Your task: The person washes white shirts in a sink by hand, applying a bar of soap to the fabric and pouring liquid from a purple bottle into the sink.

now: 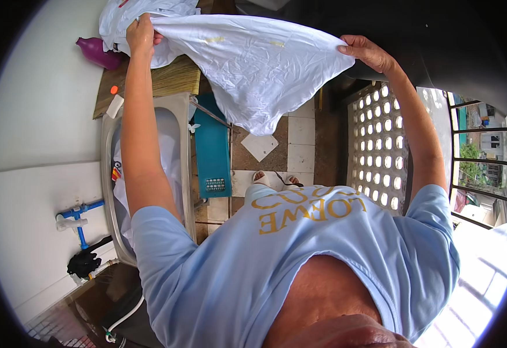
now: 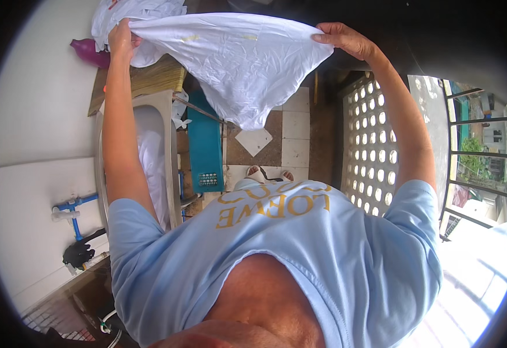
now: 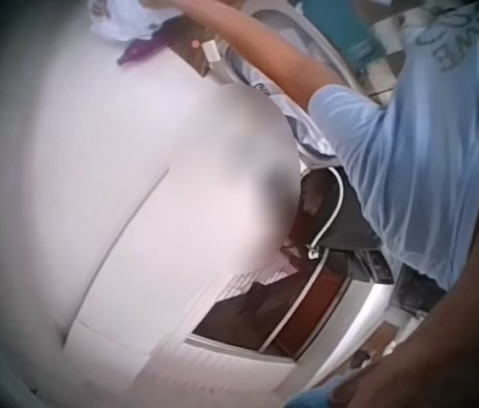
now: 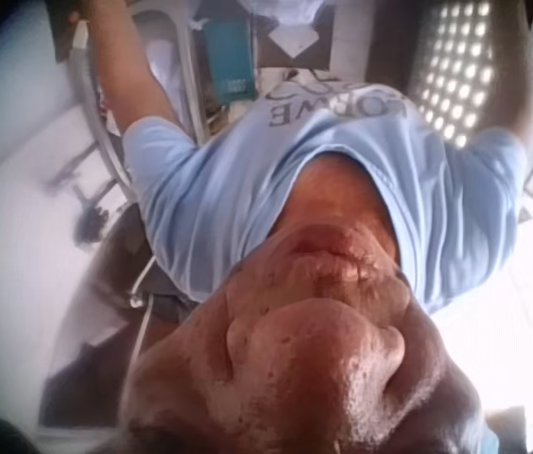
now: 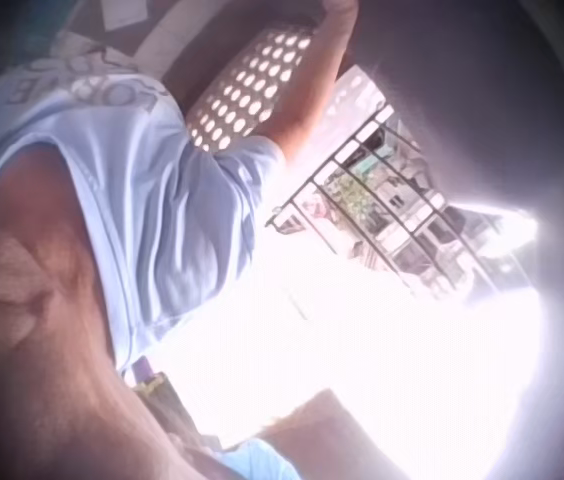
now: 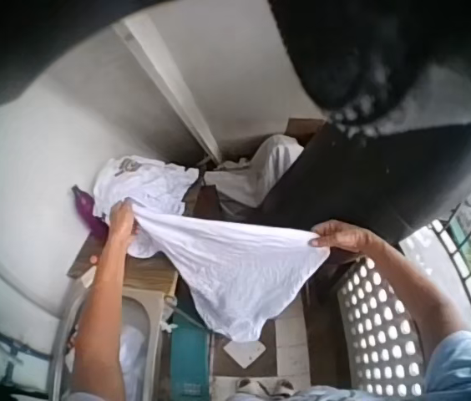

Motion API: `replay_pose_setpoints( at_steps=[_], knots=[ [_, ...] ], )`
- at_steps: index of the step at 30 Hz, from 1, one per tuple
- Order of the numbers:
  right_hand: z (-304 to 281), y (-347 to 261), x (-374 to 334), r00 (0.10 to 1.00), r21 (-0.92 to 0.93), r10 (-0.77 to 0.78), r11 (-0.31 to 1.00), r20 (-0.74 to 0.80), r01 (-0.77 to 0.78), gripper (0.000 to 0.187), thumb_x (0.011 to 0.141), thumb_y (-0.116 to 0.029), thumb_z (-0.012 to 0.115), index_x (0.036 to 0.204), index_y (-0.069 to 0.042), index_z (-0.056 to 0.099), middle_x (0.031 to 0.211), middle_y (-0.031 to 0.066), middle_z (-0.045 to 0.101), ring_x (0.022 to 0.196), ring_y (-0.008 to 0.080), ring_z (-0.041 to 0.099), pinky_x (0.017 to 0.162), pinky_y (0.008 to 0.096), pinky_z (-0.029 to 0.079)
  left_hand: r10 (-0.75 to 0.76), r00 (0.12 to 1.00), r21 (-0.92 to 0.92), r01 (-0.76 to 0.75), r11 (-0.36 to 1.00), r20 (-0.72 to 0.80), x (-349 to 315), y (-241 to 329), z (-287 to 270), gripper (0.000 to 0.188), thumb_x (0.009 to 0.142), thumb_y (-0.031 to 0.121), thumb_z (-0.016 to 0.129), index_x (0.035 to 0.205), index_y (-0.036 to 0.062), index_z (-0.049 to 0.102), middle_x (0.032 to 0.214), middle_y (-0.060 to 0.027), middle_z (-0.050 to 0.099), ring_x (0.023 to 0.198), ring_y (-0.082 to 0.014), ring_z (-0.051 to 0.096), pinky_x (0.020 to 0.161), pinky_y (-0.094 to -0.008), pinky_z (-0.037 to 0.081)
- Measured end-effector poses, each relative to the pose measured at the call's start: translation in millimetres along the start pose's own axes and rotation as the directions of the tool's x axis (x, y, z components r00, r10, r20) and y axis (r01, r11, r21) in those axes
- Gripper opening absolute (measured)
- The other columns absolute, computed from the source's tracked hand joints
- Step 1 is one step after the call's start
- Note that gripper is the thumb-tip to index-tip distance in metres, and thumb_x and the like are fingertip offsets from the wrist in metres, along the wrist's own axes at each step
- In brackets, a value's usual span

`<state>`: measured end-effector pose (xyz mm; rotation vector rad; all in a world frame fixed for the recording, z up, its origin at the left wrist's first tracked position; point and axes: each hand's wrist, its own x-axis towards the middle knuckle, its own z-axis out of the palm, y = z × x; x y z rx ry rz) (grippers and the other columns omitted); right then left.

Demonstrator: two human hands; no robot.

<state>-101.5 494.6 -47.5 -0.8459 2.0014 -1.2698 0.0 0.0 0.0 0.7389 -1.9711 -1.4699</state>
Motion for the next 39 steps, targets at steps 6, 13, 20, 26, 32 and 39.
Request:
replay_pose_setpoints(
  at_steps=[6,13,20,26,32,39],
  knots=[
    [-25.8,-48.5,6.1,0.980,-0.300,-0.177,0.943,-0.091,0.143,0.016,0.087,-0.023,0.068,0.089,-0.012,0.056,0.078,-0.0065,0.055,0.076,0.0028,0.050,0.072,0.0204,0.040,0.144,0.988,0.294,-0.156,0.943,0.064,13.3,6.7,-42.4,0.032,0.087,0.034,0.055,0.085,0.0027,0.063,0.066,-0.0076,0.060,0.051,-0.0149,0.055,0.044,-0.0291,0.042],
    [13.7,-153.2,-25.9,0.550,-0.480,-0.579,0.813,-0.602,0.330,0.016,0.080,0.004,0.063,0.083,-0.006,0.050,0.072,-0.0063,0.046,0.066,0.0028,0.043,0.060,0.0188,0.036,0.788,0.531,0.396,-0.681,0.616,-0.311,-5.6,23.3,-48.4,0.023,0.086,0.020,0.055,0.076,-0.0002,0.058,0.058,-0.0074,0.055,0.047,-0.0164,0.053,0.042,-0.0315,0.039],
    [42.9,28.3,10.5,0.909,-0.461,-0.124,0.884,-0.399,-0.082,0.017,0.089,-0.013,0.059,0.103,-0.005,0.065,0.081,-0.0001,0.066,0.075,0.0092,0.058,0.072,0.0249,0.045,0.131,0.983,0.376,-0.169,0.911,0.125,-23.2,-95.0,-6.9,0.037,0.088,0.033,0.053,0.090,-0.0021,0.067,0.070,-0.0080,0.066,0.056,-0.0123,0.058,0.056,-0.0294,0.048],
    [27.9,-0.1,-3.4,0.954,-0.111,0.034,0.991,-0.299,-0.070,0.017,0.093,-0.017,0.055,0.099,-0.005,0.065,0.080,-0.0038,0.059,0.077,0.0048,0.050,0.074,0.0221,0.039,0.048,0.988,0.339,-0.096,0.936,0.148,-28.6,-98.2,-23.4,0.034,0.085,0.032,0.058,0.091,-0.0003,0.068,0.074,-0.0034,0.065,0.059,-0.0092,0.056,0.053,-0.0253,0.044],
    [5.0,-10.8,0.9,0.920,0.190,0.070,0.982,-0.386,0.005,0.021,0.089,-0.018,0.060,0.106,-0.007,0.067,0.084,-0.0034,0.065,0.083,0.0076,0.058,0.079,0.0247,0.041,0.147,0.979,0.084,-0.159,0.984,0.139,-26.7,-70.3,-31.0,0.016,0.084,0.014,0.053,0.081,-0.0002,0.058,0.064,-0.0062,0.057,0.051,-0.0134,0.053,0.045,-0.0286,0.040],
    [-30.8,-34.6,0.2,0.927,0.305,0.040,0.949,-0.373,0.082,0.021,0.091,-0.015,0.059,0.109,-0.005,0.064,0.101,0.0034,0.066,0.096,0.0128,0.062,0.088,0.0282,0.048,0.162,0.966,-0.021,-0.161,0.987,0.201,-38.4,-35.5,-31.1,0.018,0.083,0.014,0.048,0.082,0.0028,0.062,0.056,-0.0054,0.054,0.042,-0.0118,0.049,0.036,-0.0265,0.035]
  ],
)
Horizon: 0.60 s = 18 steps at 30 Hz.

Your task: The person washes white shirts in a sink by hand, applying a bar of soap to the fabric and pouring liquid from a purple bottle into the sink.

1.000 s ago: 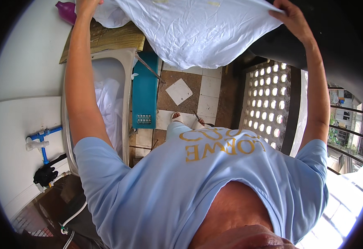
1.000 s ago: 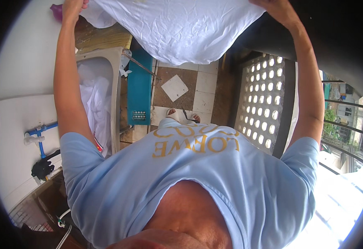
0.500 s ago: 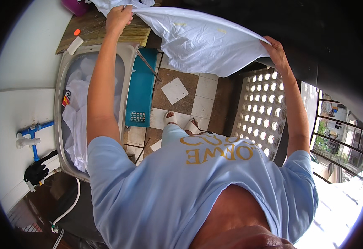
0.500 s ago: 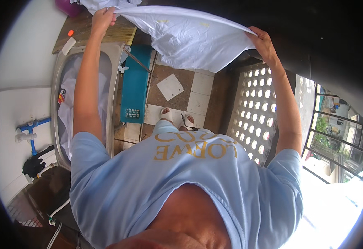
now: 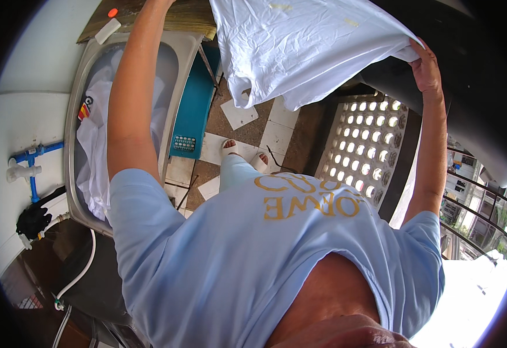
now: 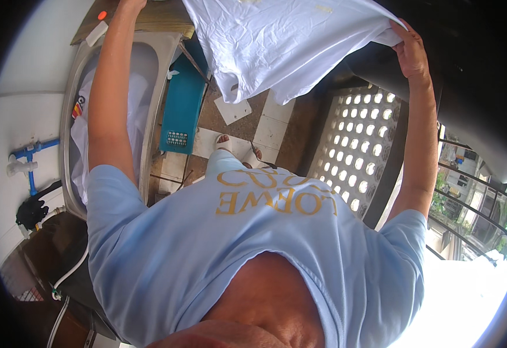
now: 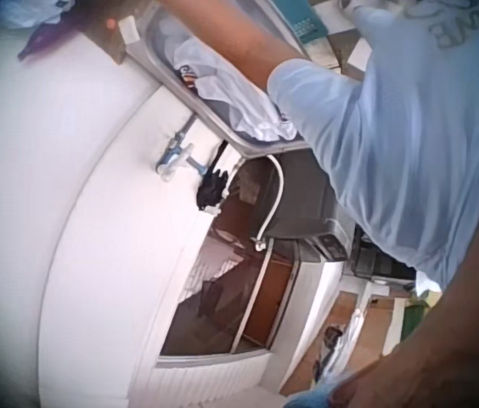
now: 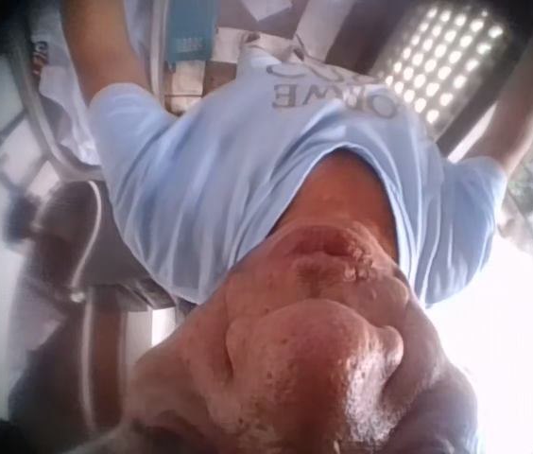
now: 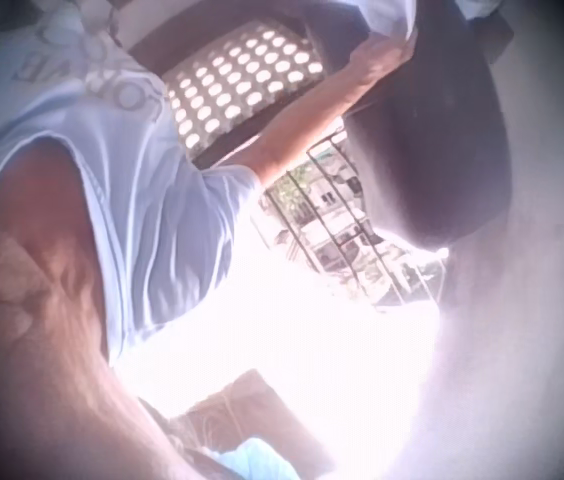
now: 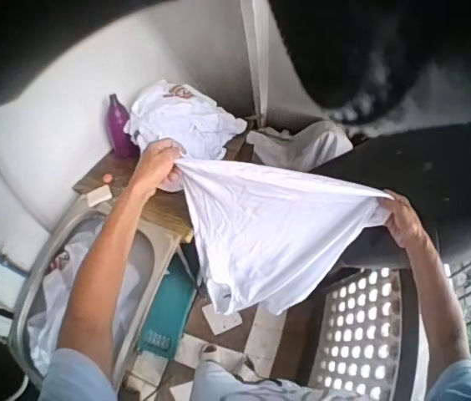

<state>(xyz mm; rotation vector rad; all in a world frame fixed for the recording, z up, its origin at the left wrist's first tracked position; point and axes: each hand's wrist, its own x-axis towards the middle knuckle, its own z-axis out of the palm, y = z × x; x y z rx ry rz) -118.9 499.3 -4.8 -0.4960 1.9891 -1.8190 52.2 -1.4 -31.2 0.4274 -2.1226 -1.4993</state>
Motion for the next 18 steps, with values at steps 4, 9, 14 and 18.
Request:
replay_pose_setpoints(
  at_steps=[4,9,14,18],
  knots=[
    [-1.3,-18.6,4.1,0.999,-0.036,-0.024,0.999,0.032,0.026,0.026,0.092,-0.015,0.058,0.113,-0.002,0.062,0.104,0.0047,0.066,0.099,0.0131,0.061,0.092,0.0287,0.046,0.056,0.998,-0.039,-0.054,0.998,0.042,5.7,-2.7,-12.7,0.023,0.082,0.016,0.049,0.074,0.0016,0.065,0.055,-0.0048,0.054,0.044,-0.0114,0.048,0.040,-0.0253,0.036],
    [-7.0,-25.3,-20.5,0.997,-0.186,0.033,0.982,0.072,-0.019,0.030,0.094,-0.015,0.053,0.119,0.001,0.057,0.104,0.0069,0.065,0.094,0.0139,0.063,0.083,0.0305,0.051,0.164,0.986,0.001,-0.164,0.986,0.012,-41.9,20.6,-27.8,0.022,0.081,0.014,0.048,0.071,0.0011,0.063,0.057,-0.0034,0.055,0.048,-0.0097,0.049,0.044,-0.0236,0.038],
    [8.2,25.6,-96.5,0.966,0.123,-0.257,0.960,0.043,0.250,0.022,0.086,-0.016,0.060,0.103,-0.002,0.057,0.109,0.0135,0.055,0.098,0.0213,0.056,0.086,0.0333,0.046,0.106,0.987,0.111,-0.092,0.990,-0.124,-185.9,41.4,-22.2,0.023,0.076,0.016,0.045,0.083,-0.0022,0.058,0.091,-0.0104,0.058,0.086,-0.0190,0.053,0.080,-0.0293,0.041],
    [23.8,80.3,-149.6,0.957,0.135,-0.111,0.988,0.267,0.077,0.038,0.072,-0.040,0.074,0.076,-0.008,0.054,0.079,0.0048,0.050,0.072,0.0129,0.045,0.061,0.0255,0.034,-0.024,0.998,-0.053,0.020,0.998,-0.064,-273.6,15.6,-11.7,0.019,0.073,0.017,0.044,0.072,-0.0023,0.046,0.080,-0.0163,0.054,0.084,-0.0283,0.056,0.081,-0.0387,0.042]
  ],
)
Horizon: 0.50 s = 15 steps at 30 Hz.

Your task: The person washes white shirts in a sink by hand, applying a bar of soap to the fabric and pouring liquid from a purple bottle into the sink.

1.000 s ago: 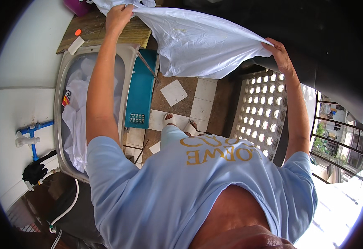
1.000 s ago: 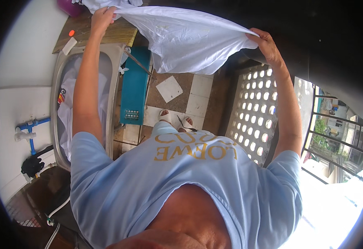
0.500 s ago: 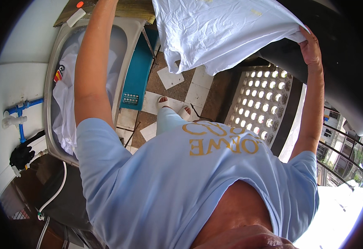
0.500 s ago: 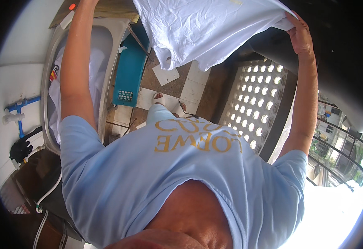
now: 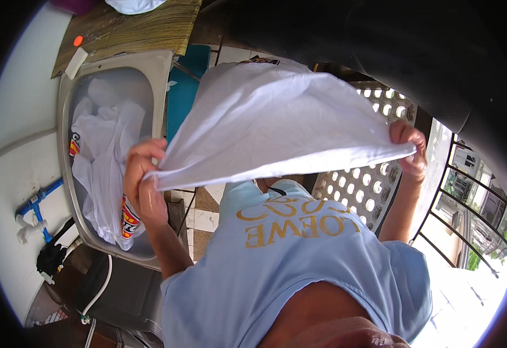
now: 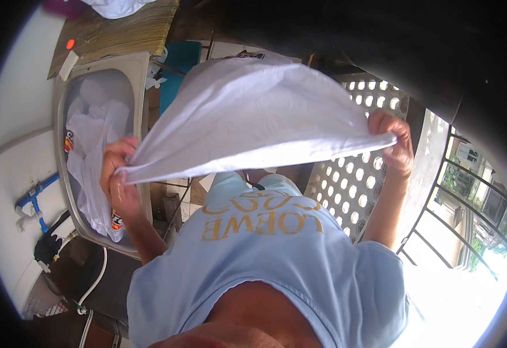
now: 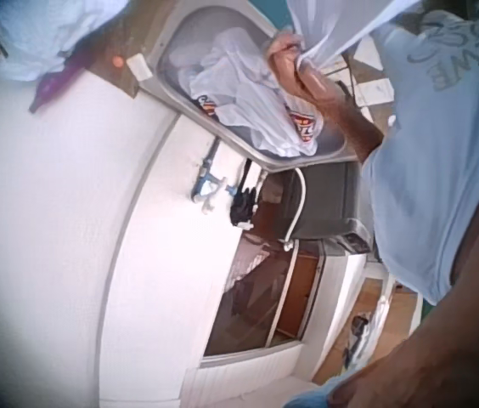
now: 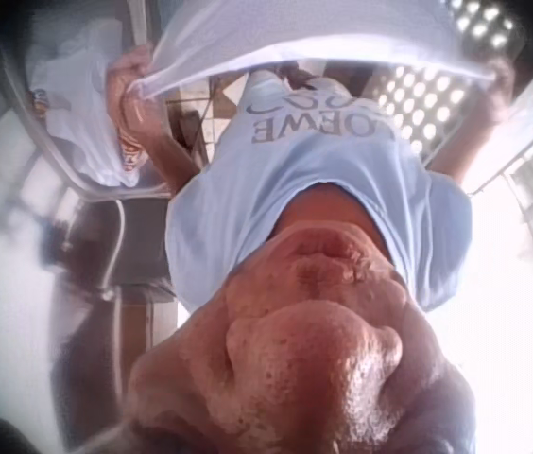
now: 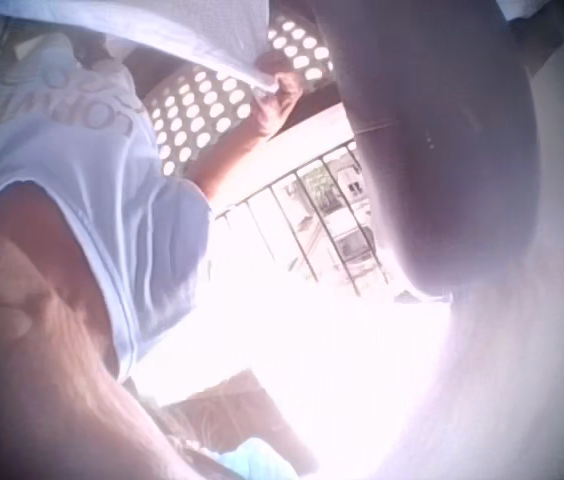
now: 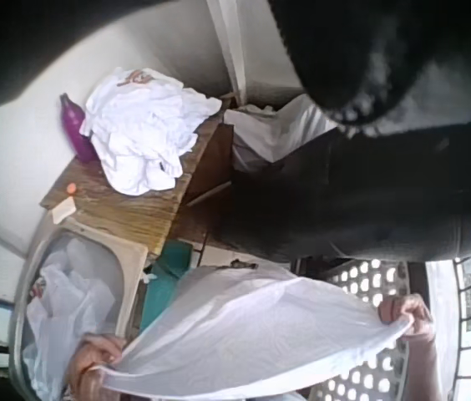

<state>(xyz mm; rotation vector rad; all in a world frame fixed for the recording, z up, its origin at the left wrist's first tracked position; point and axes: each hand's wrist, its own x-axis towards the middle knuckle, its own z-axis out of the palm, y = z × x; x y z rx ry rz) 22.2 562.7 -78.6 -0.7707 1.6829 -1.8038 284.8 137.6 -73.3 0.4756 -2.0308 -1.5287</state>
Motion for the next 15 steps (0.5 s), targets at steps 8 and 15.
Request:
replay_pose_setpoints(
  at_steps=[8,15],
  knots=[
    [61.4,79.6,-67.4,0.350,-0.616,0.894,0.111,-0.281,-0.780,0.049,0.083,-0.032,0.065,0.126,-0.011,0.052,0.074,0.0138,0.066,0.069,0.0209,0.064,0.065,0.0345,0.048,-0.712,0.634,0.279,0.655,0.702,0.302,-89.4,-79.1,-11.7,0.016,0.081,0.017,0.052,0.076,0.0019,0.051,0.065,-0.0062,0.052,0.059,-0.0193,0.053,0.060,-0.0344,0.044],
    [98.4,134.1,-155.9,0.251,-0.726,0.958,0.074,-0.138,-0.684,0.030,0.085,-0.031,0.060,0.105,-0.010,0.066,0.081,0.0156,0.067,0.078,0.0332,0.065,0.074,0.0413,0.051,-0.877,0.243,0.856,0.224,0.466,0.414,-114.6,-97.7,12.2,0.041,0.068,0.034,0.077,0.088,0.0038,0.058,0.075,-0.0168,0.064,0.072,-0.0334,0.065,0.066,-0.0411,0.049]
  ],
)
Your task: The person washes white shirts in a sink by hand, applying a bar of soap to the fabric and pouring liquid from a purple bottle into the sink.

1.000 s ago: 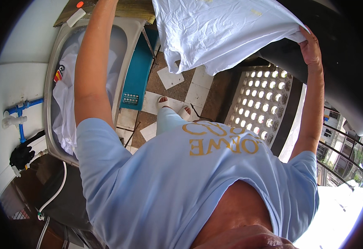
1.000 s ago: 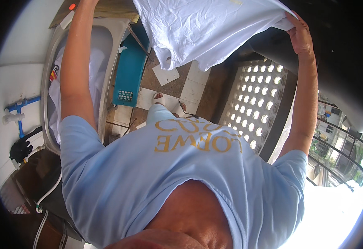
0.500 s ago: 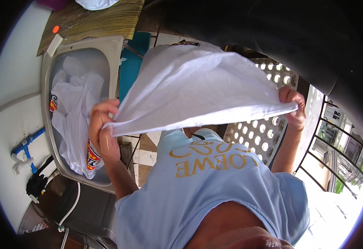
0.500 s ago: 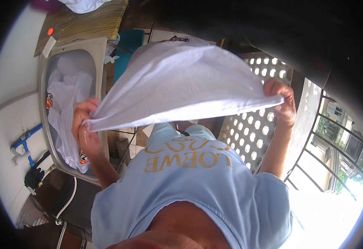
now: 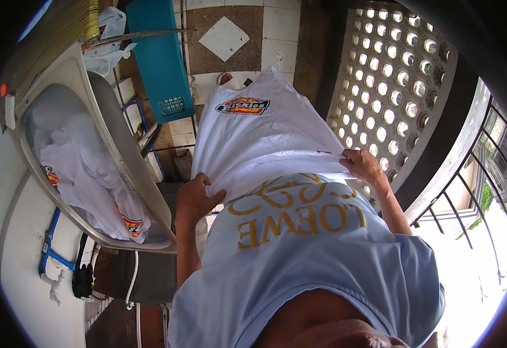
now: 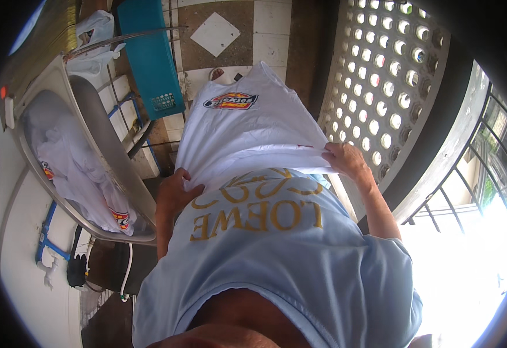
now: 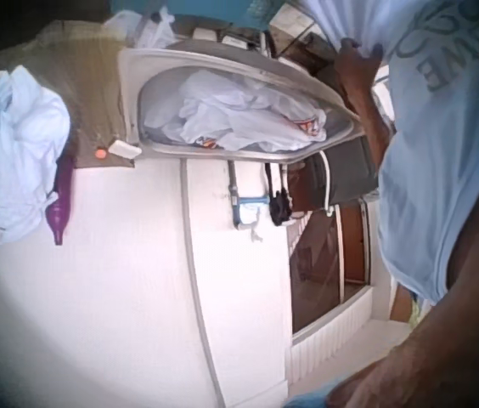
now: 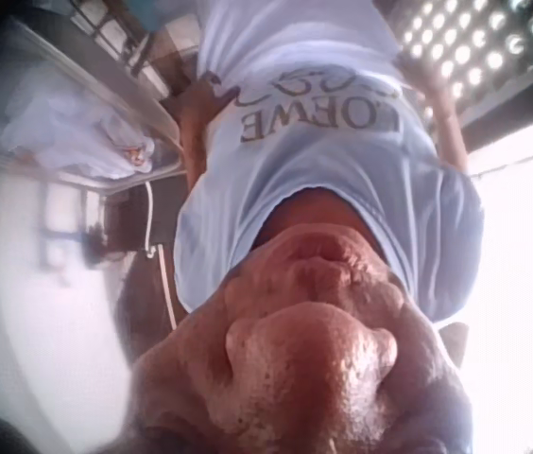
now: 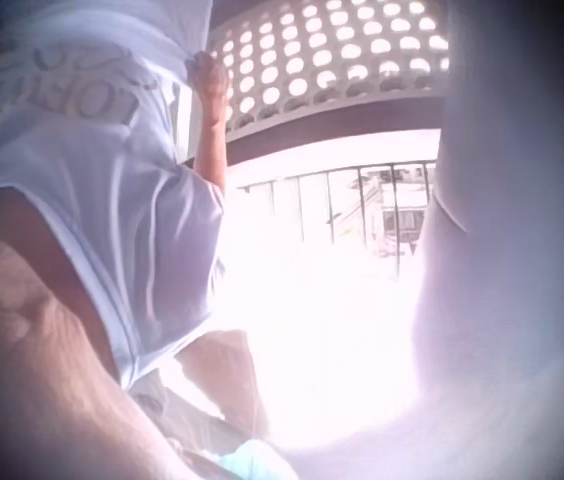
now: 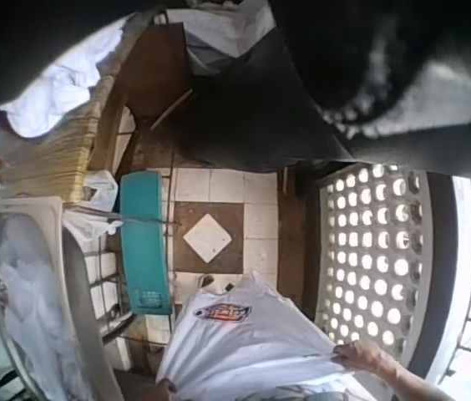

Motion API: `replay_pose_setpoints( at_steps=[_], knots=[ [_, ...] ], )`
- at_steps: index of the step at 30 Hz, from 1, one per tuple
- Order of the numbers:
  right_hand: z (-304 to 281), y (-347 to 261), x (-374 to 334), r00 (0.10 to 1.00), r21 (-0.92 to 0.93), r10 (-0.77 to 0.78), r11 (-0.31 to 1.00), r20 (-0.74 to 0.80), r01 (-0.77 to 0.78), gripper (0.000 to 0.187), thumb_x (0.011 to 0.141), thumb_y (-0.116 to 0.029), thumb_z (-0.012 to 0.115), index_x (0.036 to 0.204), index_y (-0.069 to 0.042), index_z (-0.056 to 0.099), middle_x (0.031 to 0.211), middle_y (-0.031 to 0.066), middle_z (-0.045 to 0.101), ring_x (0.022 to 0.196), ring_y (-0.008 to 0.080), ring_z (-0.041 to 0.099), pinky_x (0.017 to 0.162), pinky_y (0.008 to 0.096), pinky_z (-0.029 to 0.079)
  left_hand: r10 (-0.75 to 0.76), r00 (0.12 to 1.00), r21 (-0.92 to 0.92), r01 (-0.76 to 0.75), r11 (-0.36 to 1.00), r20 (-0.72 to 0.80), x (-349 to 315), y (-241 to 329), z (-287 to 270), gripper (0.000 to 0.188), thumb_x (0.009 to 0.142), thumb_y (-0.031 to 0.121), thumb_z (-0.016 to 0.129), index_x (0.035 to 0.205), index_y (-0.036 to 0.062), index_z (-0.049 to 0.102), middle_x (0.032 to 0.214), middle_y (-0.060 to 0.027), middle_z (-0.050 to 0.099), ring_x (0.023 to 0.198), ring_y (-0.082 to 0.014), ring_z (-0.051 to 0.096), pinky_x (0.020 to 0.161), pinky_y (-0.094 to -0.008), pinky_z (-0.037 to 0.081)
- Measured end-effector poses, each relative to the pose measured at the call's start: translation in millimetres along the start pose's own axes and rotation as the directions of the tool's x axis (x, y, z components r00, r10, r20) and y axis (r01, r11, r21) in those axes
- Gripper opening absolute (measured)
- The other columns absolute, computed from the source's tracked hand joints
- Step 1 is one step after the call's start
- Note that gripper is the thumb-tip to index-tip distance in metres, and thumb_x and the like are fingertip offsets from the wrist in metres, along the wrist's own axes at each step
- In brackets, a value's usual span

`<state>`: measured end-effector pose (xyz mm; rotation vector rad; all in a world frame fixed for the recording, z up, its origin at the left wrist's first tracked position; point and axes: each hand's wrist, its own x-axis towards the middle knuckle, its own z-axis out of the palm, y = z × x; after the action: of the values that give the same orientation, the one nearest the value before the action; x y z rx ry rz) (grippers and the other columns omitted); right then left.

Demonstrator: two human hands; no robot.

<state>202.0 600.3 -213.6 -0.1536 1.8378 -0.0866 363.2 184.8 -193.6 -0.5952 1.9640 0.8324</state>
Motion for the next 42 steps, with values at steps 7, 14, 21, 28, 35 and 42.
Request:
replay_pose_setpoints(
  at_steps=[7,14,21,28,35,42],
  knots=[
    [54.4,32.8,-20.0,0.999,0.678,0.038,0.734,0.029,-0.047,0.013,0.088,-0.012,0.058,0.095,-0.001,0.058,0.080,0.0095,0.066,0.078,0.0144,0.061,0.071,0.0305,0.049,0.119,0.989,0.126,-0.129,0.984,0.088,5.4,-28.0,24.0,0.022,0.081,0.024,0.063,0.095,0.0082,0.057,0.078,-0.0163,0.064,0.076,-0.0361,0.063,0.068,-0.0464,0.047],
    [83.0,40.0,-39.5,0.997,0.851,-0.022,0.523,0.076,-0.053,0.013,0.084,-0.008,0.065,0.091,-0.003,0.055,0.082,0.0035,0.065,0.079,0.0085,0.057,0.071,0.0253,0.047,0.056,0.974,0.147,-0.090,0.985,0.222,-2.0,-21.3,11.1,0.014,0.085,0.019,0.059,0.090,0.0066,0.053,0.076,-0.0171,0.062,0.073,-0.0386,0.061,0.064,-0.0480,0.044],
    [86.2,31.5,-35.1,0.990,0.762,0.042,0.635,0.131,-0.128,0.015,0.079,-0.011,0.068,0.084,-0.004,0.056,0.072,-0.0014,0.055,0.070,0.0078,0.050,0.065,0.0249,0.044,0.044,0.981,0.133,-0.070,0.989,0.189,-4.7,-21.8,9.1,0.014,0.085,0.019,0.061,0.088,0.0069,0.055,0.074,-0.0161,0.061,0.070,-0.0373,0.060,0.061,-0.0459,0.044],
    [66.9,37.0,-22.9,0.981,0.745,0.002,0.651,-0.193,0.145,0.013,0.079,-0.013,0.063,0.082,-0.002,0.057,0.070,0.0033,0.058,0.069,0.0094,0.055,0.066,0.0273,0.046,0.200,0.977,0.100,-0.192,0.976,-0.071,-4.5,-11.6,-13.8,0.015,0.081,0.019,0.066,0.084,0.0069,0.059,0.074,-0.0137,0.062,0.070,-0.0326,0.061,0.060,-0.0413,0.045],
    [55.2,16.6,-46.3,0.993,0.450,0.009,0.892,-0.116,0.045,0.028,0.079,-0.026,0.070,0.075,0.000,0.061,0.059,0.0060,0.052,0.056,0.0117,0.049,0.054,0.0335,0.042,0.148,0.976,0.087,-0.163,0.983,0.157,-22.8,0.2,-12.5,0.017,0.075,0.021,0.068,0.079,0.0073,0.059,0.076,-0.0140,0.062,0.074,-0.0363,0.061,0.063,-0.0434,0.046],
    [74.2,14.7,-41.0,1.000,0.469,-0.023,0.883,-0.003,0.022,0.023,0.085,-0.022,0.068,0.084,0.001,0.067,0.056,0.0043,0.050,0.054,0.0081,0.046,0.051,0.0293,0.040,0.087,0.955,0.103,-0.121,0.987,0.282,-16.3,-19.0,7.9,0.019,0.073,0.027,0.065,0.076,0.0088,0.062,0.079,-0.0172,0.062,0.080,-0.0408,0.059,0.066,-0.0477,0.046]
  ],
)
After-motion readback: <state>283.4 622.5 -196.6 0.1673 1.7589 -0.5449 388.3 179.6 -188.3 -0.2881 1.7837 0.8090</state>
